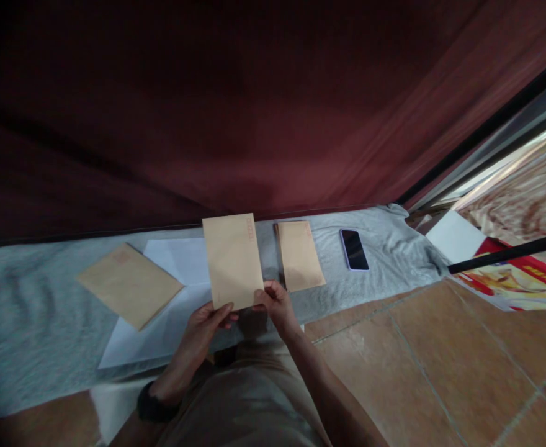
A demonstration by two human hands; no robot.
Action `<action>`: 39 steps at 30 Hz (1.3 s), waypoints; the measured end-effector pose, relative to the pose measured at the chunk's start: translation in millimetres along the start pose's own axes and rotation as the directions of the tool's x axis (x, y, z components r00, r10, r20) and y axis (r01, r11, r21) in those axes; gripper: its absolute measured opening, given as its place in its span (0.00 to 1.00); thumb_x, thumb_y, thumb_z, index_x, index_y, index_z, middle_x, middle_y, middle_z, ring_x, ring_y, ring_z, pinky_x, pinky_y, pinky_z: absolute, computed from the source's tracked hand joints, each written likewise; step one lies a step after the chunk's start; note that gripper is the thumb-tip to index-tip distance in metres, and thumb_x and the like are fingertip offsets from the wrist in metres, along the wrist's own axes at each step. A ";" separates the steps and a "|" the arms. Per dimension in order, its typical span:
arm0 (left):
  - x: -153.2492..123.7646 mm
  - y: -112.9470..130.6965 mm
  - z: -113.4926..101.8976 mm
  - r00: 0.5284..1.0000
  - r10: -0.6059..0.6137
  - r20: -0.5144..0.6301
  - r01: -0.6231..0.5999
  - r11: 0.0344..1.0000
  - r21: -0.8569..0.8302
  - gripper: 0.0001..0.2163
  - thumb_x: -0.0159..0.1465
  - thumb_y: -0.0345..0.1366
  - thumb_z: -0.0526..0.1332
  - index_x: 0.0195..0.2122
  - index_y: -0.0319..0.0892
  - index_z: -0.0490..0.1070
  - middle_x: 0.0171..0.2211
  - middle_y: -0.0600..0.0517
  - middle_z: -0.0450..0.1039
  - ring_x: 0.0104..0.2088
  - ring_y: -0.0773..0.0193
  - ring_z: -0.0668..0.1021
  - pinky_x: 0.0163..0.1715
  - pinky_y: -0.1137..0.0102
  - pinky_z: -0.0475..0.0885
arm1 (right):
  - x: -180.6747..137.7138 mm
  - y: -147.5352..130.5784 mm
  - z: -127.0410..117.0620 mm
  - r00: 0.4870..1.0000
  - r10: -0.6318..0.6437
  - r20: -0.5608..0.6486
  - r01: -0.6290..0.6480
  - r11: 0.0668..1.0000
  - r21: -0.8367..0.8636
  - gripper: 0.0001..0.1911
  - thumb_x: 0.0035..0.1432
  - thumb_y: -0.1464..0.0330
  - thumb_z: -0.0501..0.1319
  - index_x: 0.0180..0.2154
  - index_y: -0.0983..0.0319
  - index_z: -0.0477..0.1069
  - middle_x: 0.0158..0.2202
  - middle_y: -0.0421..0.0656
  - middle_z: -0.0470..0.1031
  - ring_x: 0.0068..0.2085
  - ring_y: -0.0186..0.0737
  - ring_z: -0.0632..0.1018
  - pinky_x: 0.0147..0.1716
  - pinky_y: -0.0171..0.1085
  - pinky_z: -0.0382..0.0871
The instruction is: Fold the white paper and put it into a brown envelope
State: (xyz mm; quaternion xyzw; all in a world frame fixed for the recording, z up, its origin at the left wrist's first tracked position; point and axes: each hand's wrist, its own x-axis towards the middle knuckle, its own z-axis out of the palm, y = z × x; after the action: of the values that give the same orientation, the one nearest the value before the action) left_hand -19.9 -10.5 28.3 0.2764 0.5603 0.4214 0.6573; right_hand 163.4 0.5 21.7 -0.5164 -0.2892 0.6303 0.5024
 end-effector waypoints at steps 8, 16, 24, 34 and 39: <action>2.8 -3.8 9.0 1.000 -0.007 0.000 0.007 0.994 -0.107 0.25 0.47 0.46 0.77 0.40 0.34 0.80 0.32 0.44 0.84 0.31 0.58 0.83 0.33 0.68 0.77 | -8.0 24.2 9.3 0.976 0.204 0.073 -0.214 0.959 0.185 0.22 0.42 0.54 0.78 0.30 0.64 0.80 0.28 0.42 0.81 0.29 0.35 0.80 0.33 0.33 0.77; 6.1 -9.4 4.3 0.999 0.035 0.004 -0.034 0.992 -0.122 0.26 0.48 0.43 0.77 0.46 0.35 0.78 0.36 0.45 0.84 0.31 0.60 0.83 0.33 0.69 0.77 | -9.2 23.8 10.7 0.981 0.193 0.013 -0.193 0.967 0.168 0.24 0.41 0.51 0.78 0.28 0.64 0.80 0.28 0.46 0.82 0.28 0.36 0.80 0.31 0.34 0.76; 4.3 -5.5 11.8 0.999 0.016 0.038 -0.010 0.990 -0.140 0.28 0.48 0.45 0.77 0.47 0.37 0.76 0.39 0.45 0.84 0.33 0.60 0.84 0.33 0.70 0.78 | -6.7 19.2 12.6 0.989 0.100 -0.109 -0.078 0.979 0.187 0.25 0.40 0.48 0.76 0.27 0.62 0.76 0.25 0.42 0.78 0.28 0.40 0.79 0.31 0.37 0.75; -10.7 17.1 29.3 0.999 0.051 0.011 -0.049 0.989 -0.140 0.36 0.55 0.55 0.72 0.61 0.46 0.66 0.50 0.44 0.80 0.47 0.53 0.83 0.43 0.62 0.80 | -16.2 -16.1 -2.9 0.774 -0.581 0.253 0.538 0.391 -0.747 0.19 0.71 0.61 0.54 0.56 0.55 0.78 0.43 0.49 0.79 0.44 0.46 0.79 0.48 0.43 0.74; -14.0 27.0 43.8 0.984 0.144 0.102 -0.124 0.975 -0.182 0.28 0.55 0.48 0.73 0.55 0.43 0.72 0.52 0.44 0.79 0.53 0.52 0.80 0.49 0.63 0.77 | -20.5 1.0 13.2 0.675 -0.524 0.520 0.619 0.018 -0.785 0.18 0.70 0.68 0.56 0.57 0.53 0.77 0.47 0.48 0.79 0.45 0.46 0.78 0.49 0.43 0.73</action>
State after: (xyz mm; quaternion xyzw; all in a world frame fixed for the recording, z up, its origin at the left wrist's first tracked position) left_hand 15.7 -4.5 67.6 0.2785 0.4626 0.4958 0.6802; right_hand 149.8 -16.8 32.2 -0.5143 -0.7961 0.1027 0.3019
